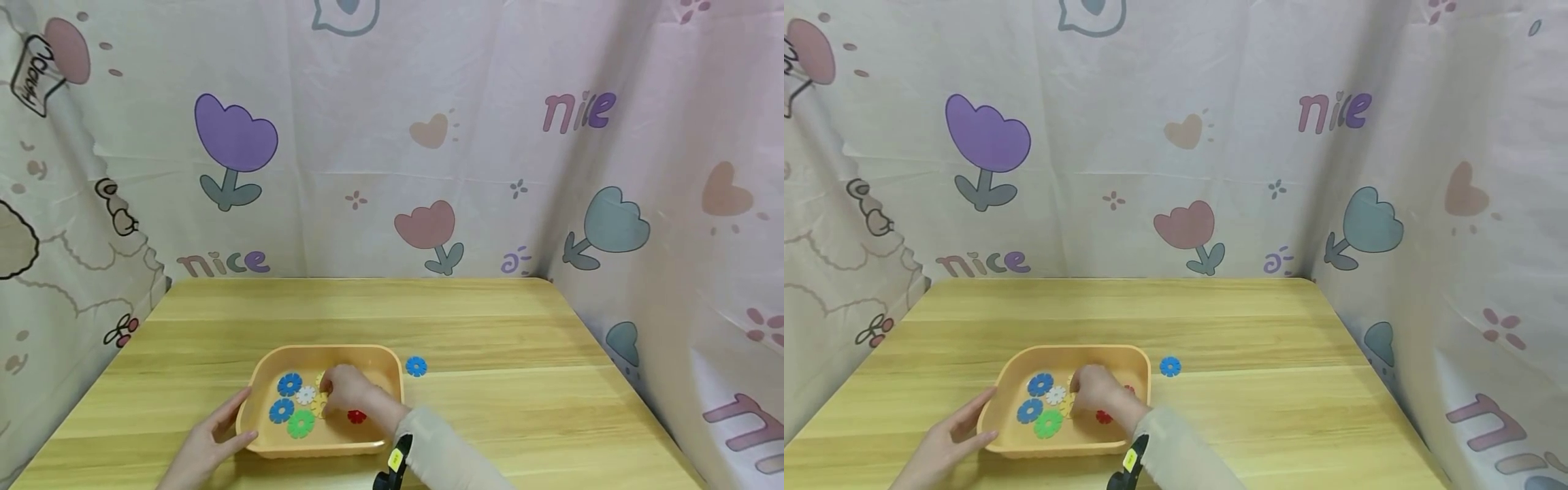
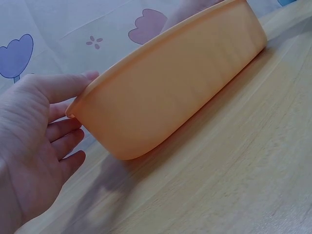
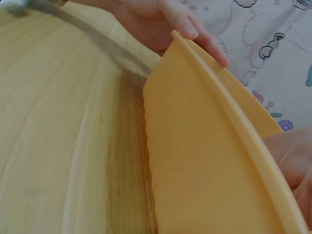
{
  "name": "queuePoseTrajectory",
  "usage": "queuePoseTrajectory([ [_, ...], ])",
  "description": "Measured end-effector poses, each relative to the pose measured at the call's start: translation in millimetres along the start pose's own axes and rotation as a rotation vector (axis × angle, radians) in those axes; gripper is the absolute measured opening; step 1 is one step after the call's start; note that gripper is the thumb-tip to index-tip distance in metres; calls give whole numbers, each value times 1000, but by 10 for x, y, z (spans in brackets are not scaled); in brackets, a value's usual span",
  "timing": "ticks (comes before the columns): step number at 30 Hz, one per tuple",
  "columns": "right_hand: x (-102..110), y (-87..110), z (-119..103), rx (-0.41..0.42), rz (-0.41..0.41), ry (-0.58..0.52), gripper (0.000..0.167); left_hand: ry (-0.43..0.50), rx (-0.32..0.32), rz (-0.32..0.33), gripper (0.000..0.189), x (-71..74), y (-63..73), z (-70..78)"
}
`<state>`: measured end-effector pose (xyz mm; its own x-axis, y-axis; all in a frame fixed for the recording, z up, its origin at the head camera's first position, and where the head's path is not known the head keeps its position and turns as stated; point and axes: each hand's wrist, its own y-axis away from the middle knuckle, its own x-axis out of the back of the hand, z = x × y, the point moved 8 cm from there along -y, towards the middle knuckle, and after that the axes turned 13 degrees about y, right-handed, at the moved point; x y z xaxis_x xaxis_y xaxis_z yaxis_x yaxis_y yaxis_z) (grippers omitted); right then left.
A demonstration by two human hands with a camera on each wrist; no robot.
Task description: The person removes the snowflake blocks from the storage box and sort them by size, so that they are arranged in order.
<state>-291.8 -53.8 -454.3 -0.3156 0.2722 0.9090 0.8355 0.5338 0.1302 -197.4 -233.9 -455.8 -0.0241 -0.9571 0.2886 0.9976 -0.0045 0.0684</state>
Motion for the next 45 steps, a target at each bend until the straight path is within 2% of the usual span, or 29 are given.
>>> queuePoseTrajectory([
  [5,13,8,-12,12,1,32,26,-6,-1,4,72,-3,-1,-3],
  [13,14,-26,43,-29,-13,-65,22,-10,5,1,72,-9,8,-2],
  [21,45,-46,14,-18,-12,-70,22,-6,-33,13,71,8,-4,24],
  [23,65,-42,13,-13,-8,-120,21,-2,-27,10,71,8,-9,17],
  [27,143,-14,32,-2,-11,-292,16,2,-6,-1,72,12,-13,-6],
  [35,400,96,190,-37,-27,-577,10,-20,42,-9,74,25,-3,-51],
  [40,618,225,354,-1,4,-695,11,-23,49,-7,74,27,-3,-59],
  [45,814,356,655,10,61,-782,15,-17,70,-14,76,27,-7,-77],
])
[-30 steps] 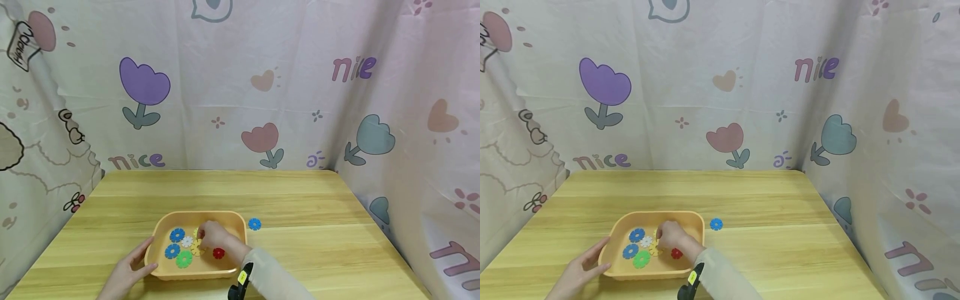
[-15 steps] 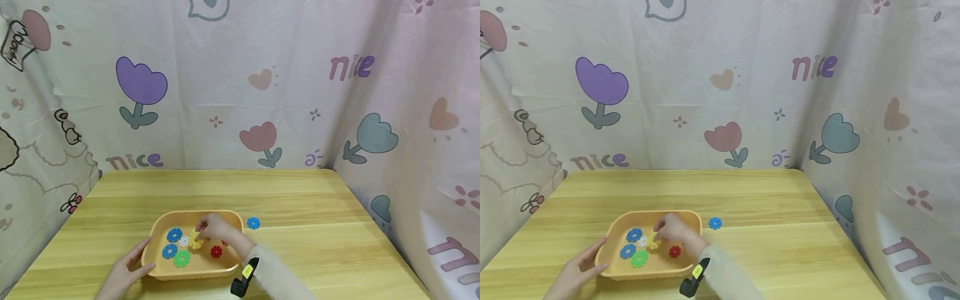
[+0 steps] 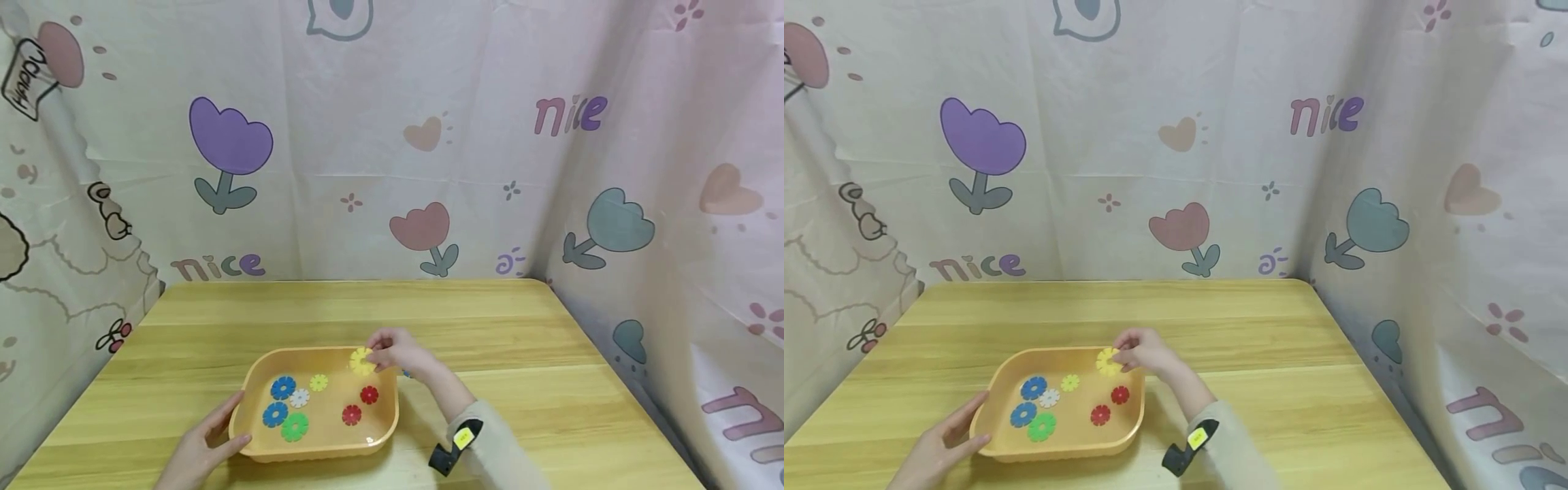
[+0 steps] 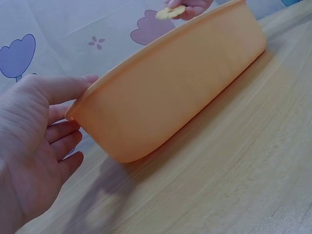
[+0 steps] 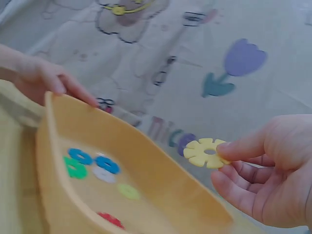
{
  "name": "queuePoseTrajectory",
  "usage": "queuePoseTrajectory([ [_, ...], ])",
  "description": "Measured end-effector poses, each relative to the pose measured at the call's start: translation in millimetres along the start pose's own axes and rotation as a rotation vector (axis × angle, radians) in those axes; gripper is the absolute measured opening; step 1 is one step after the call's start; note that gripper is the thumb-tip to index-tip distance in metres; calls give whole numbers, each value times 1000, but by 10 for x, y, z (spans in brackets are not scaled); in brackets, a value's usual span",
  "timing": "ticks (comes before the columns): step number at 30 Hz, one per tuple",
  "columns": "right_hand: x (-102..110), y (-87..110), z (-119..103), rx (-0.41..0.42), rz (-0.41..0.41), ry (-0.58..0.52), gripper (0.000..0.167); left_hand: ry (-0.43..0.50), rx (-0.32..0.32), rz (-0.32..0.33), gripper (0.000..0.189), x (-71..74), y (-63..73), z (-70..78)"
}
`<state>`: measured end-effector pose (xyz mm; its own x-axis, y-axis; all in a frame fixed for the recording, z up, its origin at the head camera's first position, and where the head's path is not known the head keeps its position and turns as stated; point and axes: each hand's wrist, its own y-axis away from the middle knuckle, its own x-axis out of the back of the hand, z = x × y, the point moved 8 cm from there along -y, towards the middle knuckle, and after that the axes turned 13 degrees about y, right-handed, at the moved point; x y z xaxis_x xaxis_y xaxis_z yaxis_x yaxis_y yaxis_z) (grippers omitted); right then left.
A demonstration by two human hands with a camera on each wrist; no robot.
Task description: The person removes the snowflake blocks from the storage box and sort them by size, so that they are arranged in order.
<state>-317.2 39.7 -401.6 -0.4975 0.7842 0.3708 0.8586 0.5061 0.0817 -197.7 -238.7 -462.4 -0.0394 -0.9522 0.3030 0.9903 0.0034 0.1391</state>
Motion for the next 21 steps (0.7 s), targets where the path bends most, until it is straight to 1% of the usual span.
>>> queuePoseTrajectory([
  [1,79,23,26,2,17,-10,16,6,6,-4,76,-3,1,-5],
  [5,386,117,190,-19,89,-40,18,2,-29,4,74,-3,7,15],
  [8,599,180,376,-60,146,-60,19,-6,-61,12,73,0,11,32],
  [11,783,241,580,-122,215,-53,17,-1,-53,8,73,0,8,21],
  [14,919,304,769,-191,280,-33,16,-2,-44,6,73,5,1,11],
  [17,1008,357,955,-255,337,-10,14,-18,-56,14,73,12,-2,6],
  [21,1060,380,1153,-303,387,50,12,-45,-86,34,72,21,0,7],
])
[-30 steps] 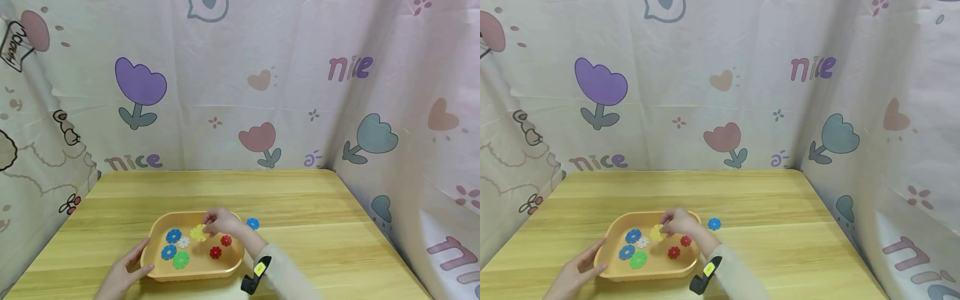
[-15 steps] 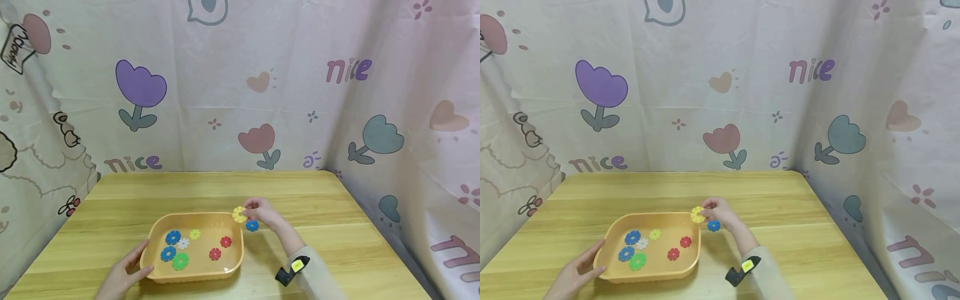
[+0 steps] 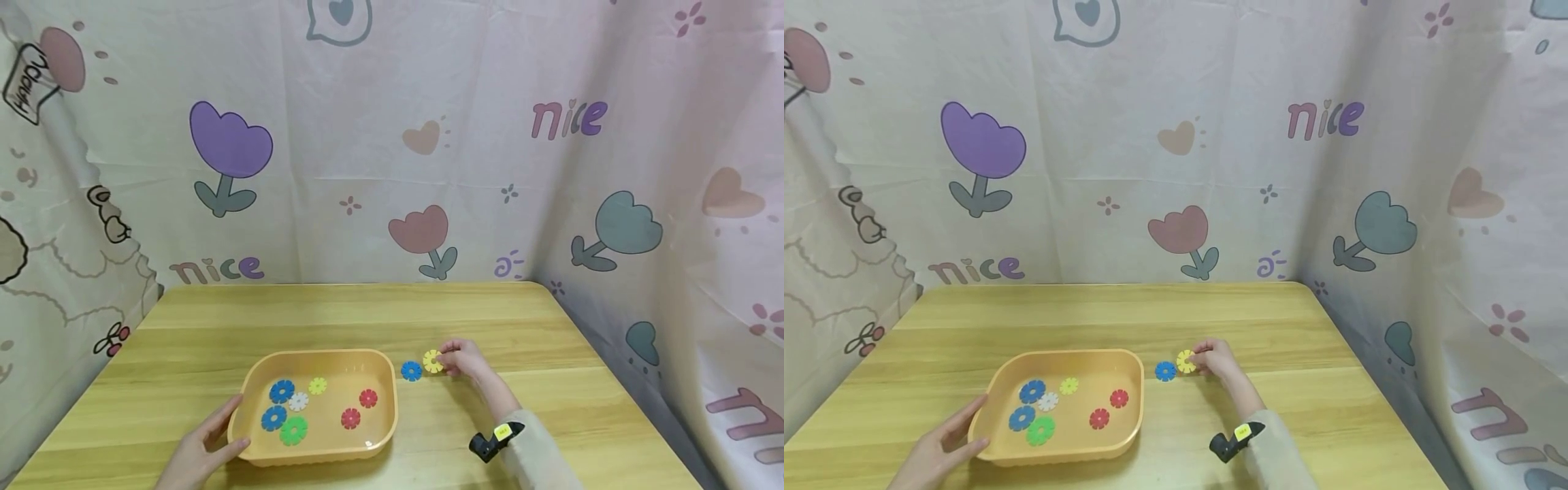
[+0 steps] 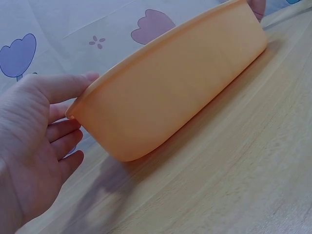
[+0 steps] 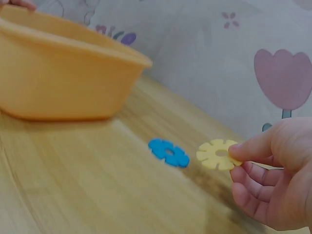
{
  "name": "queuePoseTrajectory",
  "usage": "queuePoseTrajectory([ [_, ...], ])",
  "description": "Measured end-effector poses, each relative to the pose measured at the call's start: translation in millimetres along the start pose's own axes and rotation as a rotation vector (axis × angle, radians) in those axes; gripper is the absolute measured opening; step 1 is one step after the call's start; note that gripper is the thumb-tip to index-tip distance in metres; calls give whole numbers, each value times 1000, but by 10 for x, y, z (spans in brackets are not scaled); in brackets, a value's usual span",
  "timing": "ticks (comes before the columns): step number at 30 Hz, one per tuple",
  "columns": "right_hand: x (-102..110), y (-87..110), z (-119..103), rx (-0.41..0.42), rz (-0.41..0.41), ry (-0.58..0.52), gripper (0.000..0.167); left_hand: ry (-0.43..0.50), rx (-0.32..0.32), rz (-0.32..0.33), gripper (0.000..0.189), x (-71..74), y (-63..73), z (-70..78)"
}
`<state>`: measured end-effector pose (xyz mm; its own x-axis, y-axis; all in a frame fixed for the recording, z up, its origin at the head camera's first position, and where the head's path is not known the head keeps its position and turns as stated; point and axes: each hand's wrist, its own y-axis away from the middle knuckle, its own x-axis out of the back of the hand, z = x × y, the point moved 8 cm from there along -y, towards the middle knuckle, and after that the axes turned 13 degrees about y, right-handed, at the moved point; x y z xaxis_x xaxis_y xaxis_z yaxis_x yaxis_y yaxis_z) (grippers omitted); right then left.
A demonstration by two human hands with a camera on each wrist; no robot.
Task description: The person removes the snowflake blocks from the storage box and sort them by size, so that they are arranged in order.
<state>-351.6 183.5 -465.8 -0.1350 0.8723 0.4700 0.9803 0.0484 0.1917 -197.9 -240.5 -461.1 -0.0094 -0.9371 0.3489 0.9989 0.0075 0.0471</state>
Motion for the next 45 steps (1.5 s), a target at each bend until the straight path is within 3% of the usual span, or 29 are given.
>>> queuePoseTrajectory([
  [5,-28,-28,120,7,23,71,11,-20,-8,5,72,7,-2,-3],
  [17,-48,21,48,77,107,293,8,2,19,-9,73,-7,0,-15],
  [25,-36,44,36,73,134,287,9,-27,46,-12,74,4,15,-25],
  [32,10,78,1,63,119,230,12,13,27,-7,73,-4,10,-2],
  [40,-12,200,-476,172,107,202,14,38,41,-20,73,-24,15,-10],
  [45,-181,289,-804,249,33,161,13,27,32,-16,73,-19,18,-12],
])
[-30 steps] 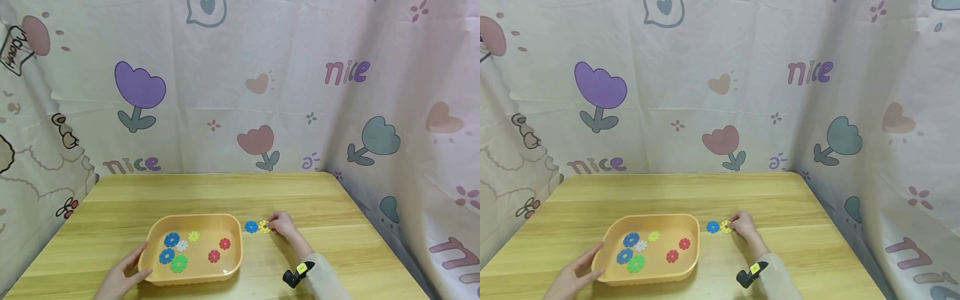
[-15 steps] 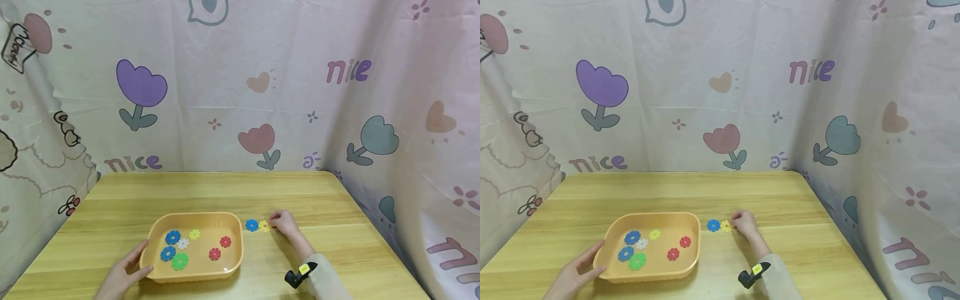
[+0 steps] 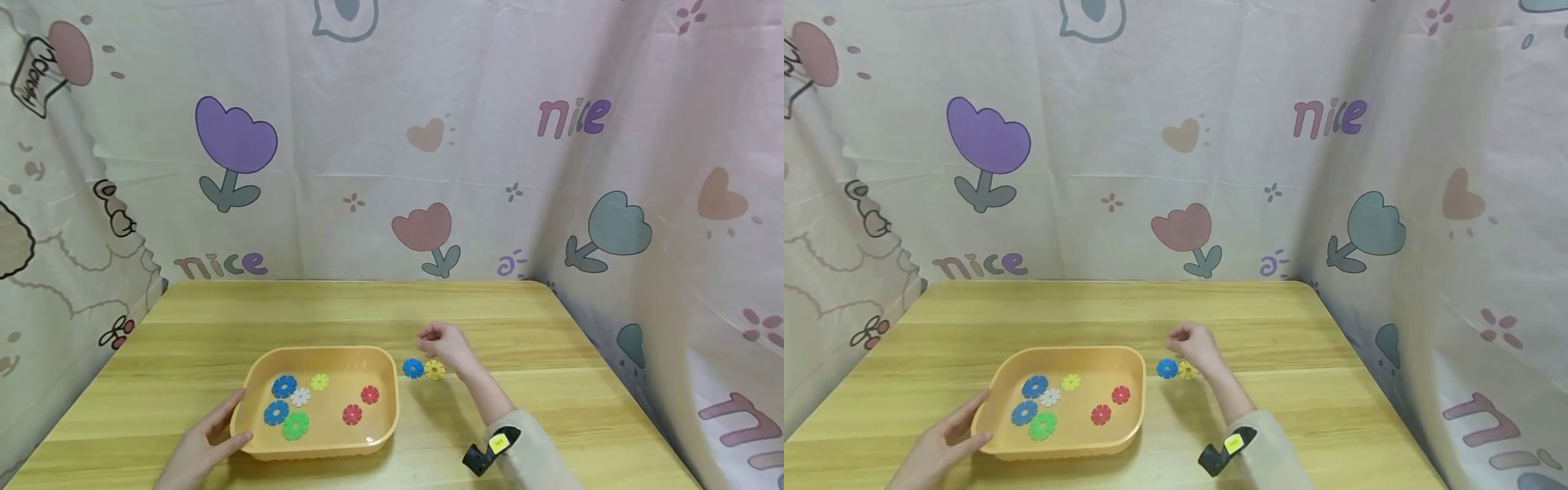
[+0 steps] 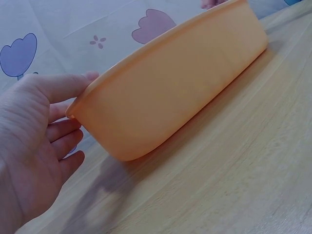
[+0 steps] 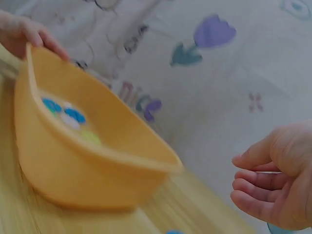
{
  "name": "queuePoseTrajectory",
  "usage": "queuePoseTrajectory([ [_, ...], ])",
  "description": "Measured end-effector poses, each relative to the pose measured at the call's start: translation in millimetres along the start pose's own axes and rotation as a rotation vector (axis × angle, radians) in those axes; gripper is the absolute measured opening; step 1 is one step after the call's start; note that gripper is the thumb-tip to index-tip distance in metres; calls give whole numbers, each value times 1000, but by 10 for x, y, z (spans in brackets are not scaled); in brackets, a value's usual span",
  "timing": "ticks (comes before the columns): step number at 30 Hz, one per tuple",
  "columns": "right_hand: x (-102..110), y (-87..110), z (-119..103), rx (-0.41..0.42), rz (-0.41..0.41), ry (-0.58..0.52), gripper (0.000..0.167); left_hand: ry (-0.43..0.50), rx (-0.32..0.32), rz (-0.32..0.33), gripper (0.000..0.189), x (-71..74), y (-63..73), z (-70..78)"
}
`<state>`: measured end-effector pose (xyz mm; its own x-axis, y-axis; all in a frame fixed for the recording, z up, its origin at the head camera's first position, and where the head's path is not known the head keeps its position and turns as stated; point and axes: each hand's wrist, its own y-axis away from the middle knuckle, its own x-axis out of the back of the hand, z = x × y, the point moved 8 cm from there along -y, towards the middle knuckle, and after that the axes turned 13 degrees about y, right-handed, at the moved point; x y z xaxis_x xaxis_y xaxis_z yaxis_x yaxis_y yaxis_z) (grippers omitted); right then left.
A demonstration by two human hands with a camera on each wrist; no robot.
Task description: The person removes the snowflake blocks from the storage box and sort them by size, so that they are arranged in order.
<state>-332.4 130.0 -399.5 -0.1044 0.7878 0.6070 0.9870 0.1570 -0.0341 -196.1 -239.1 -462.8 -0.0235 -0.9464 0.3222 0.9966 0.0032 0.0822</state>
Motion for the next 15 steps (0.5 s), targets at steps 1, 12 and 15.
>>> queuePoseTrajectory([
  [1,-38,6,-74,22,-17,-6,13,-1,2,0,73,0,-1,1],
  [12,-690,60,-688,179,-230,-65,19,27,20,-10,74,-15,7,10],
  [15,-878,76,-783,170,-272,-76,18,28,19,-10,74,-17,13,21],
])
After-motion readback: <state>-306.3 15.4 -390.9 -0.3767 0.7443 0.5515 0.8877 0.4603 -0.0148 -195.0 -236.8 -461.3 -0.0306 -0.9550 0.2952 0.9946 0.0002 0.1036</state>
